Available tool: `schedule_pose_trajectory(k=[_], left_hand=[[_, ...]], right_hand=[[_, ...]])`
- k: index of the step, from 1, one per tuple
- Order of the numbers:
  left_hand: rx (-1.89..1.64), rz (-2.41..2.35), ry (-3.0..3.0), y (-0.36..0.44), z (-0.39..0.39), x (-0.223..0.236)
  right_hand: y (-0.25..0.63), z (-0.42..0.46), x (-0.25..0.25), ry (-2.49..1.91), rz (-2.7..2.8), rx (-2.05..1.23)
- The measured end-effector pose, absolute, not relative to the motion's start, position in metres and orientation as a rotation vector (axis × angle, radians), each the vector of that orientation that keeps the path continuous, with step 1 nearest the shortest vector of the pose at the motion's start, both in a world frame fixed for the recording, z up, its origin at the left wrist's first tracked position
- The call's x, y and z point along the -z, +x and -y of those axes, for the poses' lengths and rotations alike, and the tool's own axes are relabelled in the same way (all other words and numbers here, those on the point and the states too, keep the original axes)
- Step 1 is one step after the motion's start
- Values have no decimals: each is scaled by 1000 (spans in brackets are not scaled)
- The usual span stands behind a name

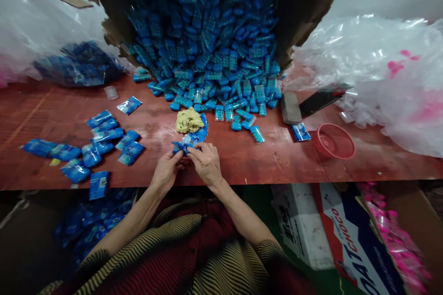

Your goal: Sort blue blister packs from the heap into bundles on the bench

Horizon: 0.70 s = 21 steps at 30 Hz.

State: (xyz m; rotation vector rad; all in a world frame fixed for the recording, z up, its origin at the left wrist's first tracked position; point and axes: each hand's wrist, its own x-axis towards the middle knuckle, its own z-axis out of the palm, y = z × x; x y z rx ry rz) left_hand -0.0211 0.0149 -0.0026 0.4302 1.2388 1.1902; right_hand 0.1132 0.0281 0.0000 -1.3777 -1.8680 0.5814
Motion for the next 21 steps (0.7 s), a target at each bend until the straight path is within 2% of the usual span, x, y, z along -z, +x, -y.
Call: schedule_pose_trajectory(k=[4, 7, 17, 21], left_hand=[[-1246, -1216, 403, -19, -13, -1], [-1271, -1246, 446, -18, -12, -1], [-1291, -1297, 465, -14, -13, -1], [-1297, -1316, 457, -12, -13, 1]], right_hand=[[107, -33, 6, -1326, 1353, -1274], [103, -37, 9, -1254, 1137, -1550], [95, -36, 2, -1191, 949, -1638], [90, -37, 10, -1268, 1023, -1563]])
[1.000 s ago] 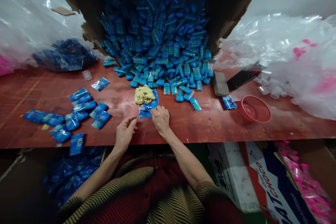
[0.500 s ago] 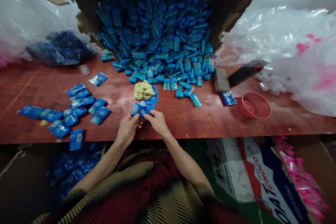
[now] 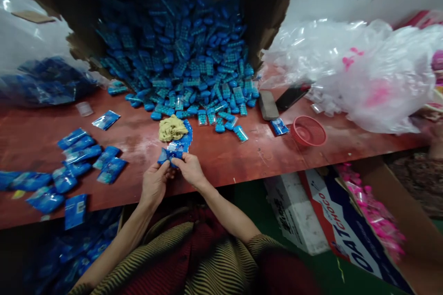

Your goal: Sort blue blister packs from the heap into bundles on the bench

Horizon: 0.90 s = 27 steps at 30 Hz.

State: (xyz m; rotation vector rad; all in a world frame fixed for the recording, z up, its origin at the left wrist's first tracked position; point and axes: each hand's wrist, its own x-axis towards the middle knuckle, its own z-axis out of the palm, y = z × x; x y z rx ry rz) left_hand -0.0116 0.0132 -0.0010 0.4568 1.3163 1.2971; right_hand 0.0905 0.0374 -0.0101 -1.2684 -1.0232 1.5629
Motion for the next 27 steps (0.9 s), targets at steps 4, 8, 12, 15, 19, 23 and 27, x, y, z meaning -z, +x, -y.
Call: schedule_pose_trajectory(k=[4, 8, 12, 15, 19, 23, 27], left_hand=[[-1327, -1334, 414, -9, -16, 0], [-1330, -1322, 339, -4, -19, -4], [-1303, -1261, 287, 1, -18, -6], [-1265, -1220, 280, -1, -15, -6], [-1143, -1105, 375, -12, -12, -5], [-1126, -1132, 371, -21, -11, -1], [-1116, -1114, 222, -20, -9, 1]], right_hand=[[87, -35, 20, -1323, 1117, -1435], [84, -32, 26, -1354, 1147, -1326], [85, -28, 27, -1366, 1149, -1308], [89, -25, 25, -1333, 1134, -1354], [97, -23, 17, -1276, 1149, -1380], [112, -29, 6, -1251, 1369, -1365], [144, -64, -4, -1521, 1639, -791]])
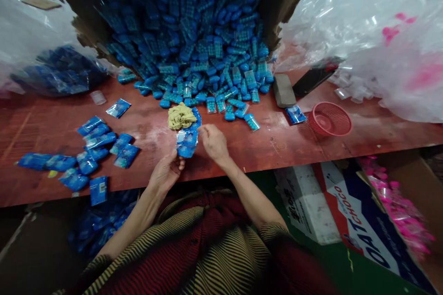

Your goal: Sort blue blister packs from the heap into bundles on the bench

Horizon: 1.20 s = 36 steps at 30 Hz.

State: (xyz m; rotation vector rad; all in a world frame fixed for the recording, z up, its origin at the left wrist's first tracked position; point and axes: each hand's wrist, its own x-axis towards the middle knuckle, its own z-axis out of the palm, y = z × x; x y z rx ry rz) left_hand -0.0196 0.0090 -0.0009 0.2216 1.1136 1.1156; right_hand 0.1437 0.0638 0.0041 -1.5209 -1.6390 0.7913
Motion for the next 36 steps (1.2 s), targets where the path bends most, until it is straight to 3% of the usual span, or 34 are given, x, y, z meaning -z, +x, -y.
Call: schedule_pose_trajectory(k=[4, 11, 14, 19, 22, 36], left_hand=[[-1092, -1112, 45, -17, -6, -3], [-1078, -1100, -78, -17, -7, -8], [-1088, -1121, -84, -17, -8, -6], [-1154, -1130, -72, -16, -9, -3], [-1160, -1132, -68, -17, -9, -3], [-1218, -1057, 74, -18, -3, -2]], right_hand=[[176, -109, 1, -2032, 1698, -197], [183, -103, 19, -2109, 1776, -138], [186, -87, 17, -1998, 1671, -297], [185, -54, -6, -1396, 1400, -1307], [180, -35, -21, -1156, 1389, -1642], [172, -26, -26, -1264, 1475, -1516]])
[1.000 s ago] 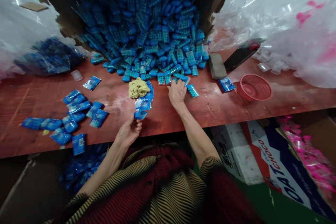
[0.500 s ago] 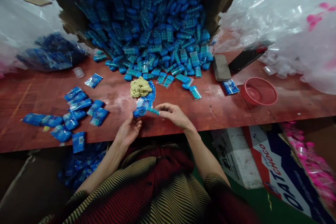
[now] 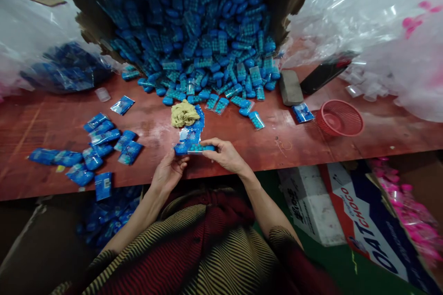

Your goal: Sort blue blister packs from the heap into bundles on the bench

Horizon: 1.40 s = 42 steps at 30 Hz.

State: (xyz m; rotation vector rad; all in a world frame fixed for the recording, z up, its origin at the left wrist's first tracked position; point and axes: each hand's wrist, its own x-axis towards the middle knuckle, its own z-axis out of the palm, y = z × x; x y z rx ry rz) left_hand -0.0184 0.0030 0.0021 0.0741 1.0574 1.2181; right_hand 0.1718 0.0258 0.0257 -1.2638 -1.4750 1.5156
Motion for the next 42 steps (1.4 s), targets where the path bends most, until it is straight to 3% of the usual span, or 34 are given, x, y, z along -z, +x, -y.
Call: schedule_pose_trajectory(k=[10, 21, 28, 35, 42], left_hand=[[-1263, -1010, 114, -20, -2, 1], [-1251, -1009, 99, -21, -4, 0], [-1368, -1012, 242, -25, -4, 3], [-1397, -1033, 276, -26, -4, 0], [-1388, -1073, 334, -26, -6, -5]], right_hand=[[162, -19, -27, -1230, 1263, -1566], [157, -10, -16, -1099, 1439, -1274], [152, -3, -15, -1196, 1301, -1441], [149, 2, -13, -1069, 1470, -1216], [149, 2, -12, -1180, 1324, -1342]])
